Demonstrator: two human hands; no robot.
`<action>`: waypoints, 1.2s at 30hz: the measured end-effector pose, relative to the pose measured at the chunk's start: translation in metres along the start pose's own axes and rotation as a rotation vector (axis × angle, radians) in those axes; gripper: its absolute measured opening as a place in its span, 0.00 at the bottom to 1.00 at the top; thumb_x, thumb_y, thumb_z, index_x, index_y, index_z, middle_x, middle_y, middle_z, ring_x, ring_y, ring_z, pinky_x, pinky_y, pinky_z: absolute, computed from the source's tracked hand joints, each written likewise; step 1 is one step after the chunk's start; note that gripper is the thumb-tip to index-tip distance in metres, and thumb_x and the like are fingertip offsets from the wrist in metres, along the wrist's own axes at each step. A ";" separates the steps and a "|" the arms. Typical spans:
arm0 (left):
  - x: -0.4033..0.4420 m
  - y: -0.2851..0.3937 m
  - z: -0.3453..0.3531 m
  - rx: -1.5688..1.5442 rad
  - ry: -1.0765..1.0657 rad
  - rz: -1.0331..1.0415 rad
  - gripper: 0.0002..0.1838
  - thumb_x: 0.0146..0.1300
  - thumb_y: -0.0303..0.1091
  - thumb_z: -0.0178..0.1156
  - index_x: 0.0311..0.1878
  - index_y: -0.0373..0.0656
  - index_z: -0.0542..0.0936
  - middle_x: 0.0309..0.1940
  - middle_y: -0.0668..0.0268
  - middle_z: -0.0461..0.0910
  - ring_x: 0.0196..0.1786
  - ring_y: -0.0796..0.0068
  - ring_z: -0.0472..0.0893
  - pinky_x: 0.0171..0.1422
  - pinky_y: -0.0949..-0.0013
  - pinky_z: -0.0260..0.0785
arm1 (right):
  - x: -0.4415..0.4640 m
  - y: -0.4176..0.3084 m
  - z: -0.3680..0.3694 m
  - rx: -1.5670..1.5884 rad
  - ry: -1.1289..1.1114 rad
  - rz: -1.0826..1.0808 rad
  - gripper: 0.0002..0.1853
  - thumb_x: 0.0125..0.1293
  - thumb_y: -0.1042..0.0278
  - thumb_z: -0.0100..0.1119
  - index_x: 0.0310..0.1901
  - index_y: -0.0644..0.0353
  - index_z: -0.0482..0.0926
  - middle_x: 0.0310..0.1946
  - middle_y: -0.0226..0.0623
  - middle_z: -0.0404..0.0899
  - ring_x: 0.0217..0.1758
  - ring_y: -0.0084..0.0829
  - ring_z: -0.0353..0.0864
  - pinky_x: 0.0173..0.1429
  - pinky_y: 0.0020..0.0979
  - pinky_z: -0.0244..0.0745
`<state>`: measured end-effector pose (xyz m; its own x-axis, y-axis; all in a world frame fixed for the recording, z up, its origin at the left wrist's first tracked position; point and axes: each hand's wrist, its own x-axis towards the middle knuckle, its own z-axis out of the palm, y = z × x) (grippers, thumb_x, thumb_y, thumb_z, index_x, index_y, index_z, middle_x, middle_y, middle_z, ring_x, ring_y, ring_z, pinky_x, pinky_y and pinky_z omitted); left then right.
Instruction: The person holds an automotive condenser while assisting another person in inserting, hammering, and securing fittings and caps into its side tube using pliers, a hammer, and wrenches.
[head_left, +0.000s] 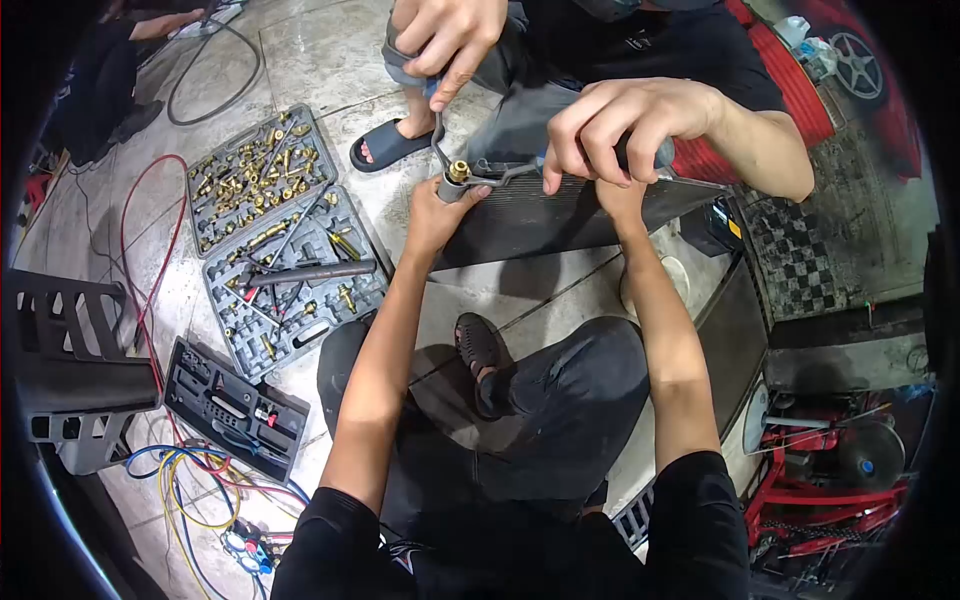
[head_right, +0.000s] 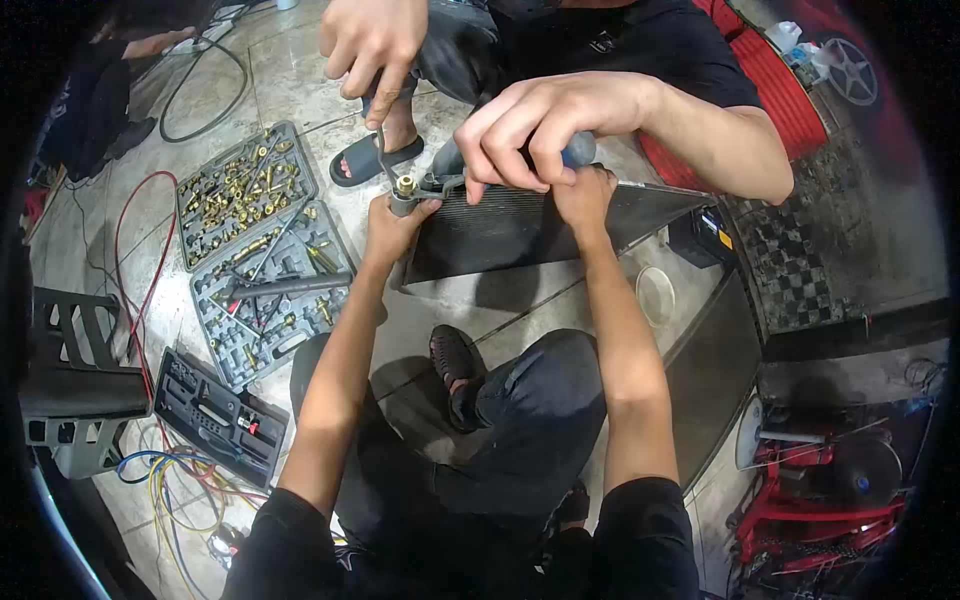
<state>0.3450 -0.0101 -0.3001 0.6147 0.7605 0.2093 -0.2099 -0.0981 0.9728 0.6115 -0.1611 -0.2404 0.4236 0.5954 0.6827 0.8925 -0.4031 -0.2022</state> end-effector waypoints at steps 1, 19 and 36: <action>0.000 0.000 0.000 0.000 -0.003 -0.013 0.17 0.55 0.39 0.77 0.42 0.36 0.86 0.33 0.65 0.87 0.35 0.79 0.81 0.45 0.70 0.74 | -0.001 0.003 0.002 0.000 0.000 0.001 0.21 0.59 0.55 0.56 0.27 0.70 0.84 0.30 0.59 0.83 0.41 0.56 0.82 0.57 0.50 0.66; 0.002 -0.004 -0.001 0.046 0.002 -0.009 0.17 0.55 0.39 0.77 0.40 0.35 0.86 0.31 0.65 0.87 0.34 0.78 0.81 0.44 0.69 0.74 | -0.015 0.055 0.036 0.249 -0.036 -0.086 0.19 0.61 0.49 0.59 0.45 0.56 0.79 0.51 0.44 0.80 0.56 0.45 0.77 0.62 0.45 0.63; 0.002 -0.009 -0.003 0.057 -0.001 -0.019 0.17 0.55 0.39 0.77 0.39 0.34 0.86 0.30 0.66 0.86 0.33 0.79 0.80 0.43 0.69 0.73 | -0.021 0.029 -0.020 0.171 -0.198 -0.125 0.15 0.63 0.56 0.57 0.45 0.57 0.79 0.50 0.47 0.80 0.53 0.46 0.77 0.58 0.44 0.67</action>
<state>0.3461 -0.0062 -0.3090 0.6188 0.7620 0.1909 -0.1549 -0.1198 0.9806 0.6255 -0.1995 -0.2466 0.3157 0.7637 0.5632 0.9457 -0.2049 -0.2523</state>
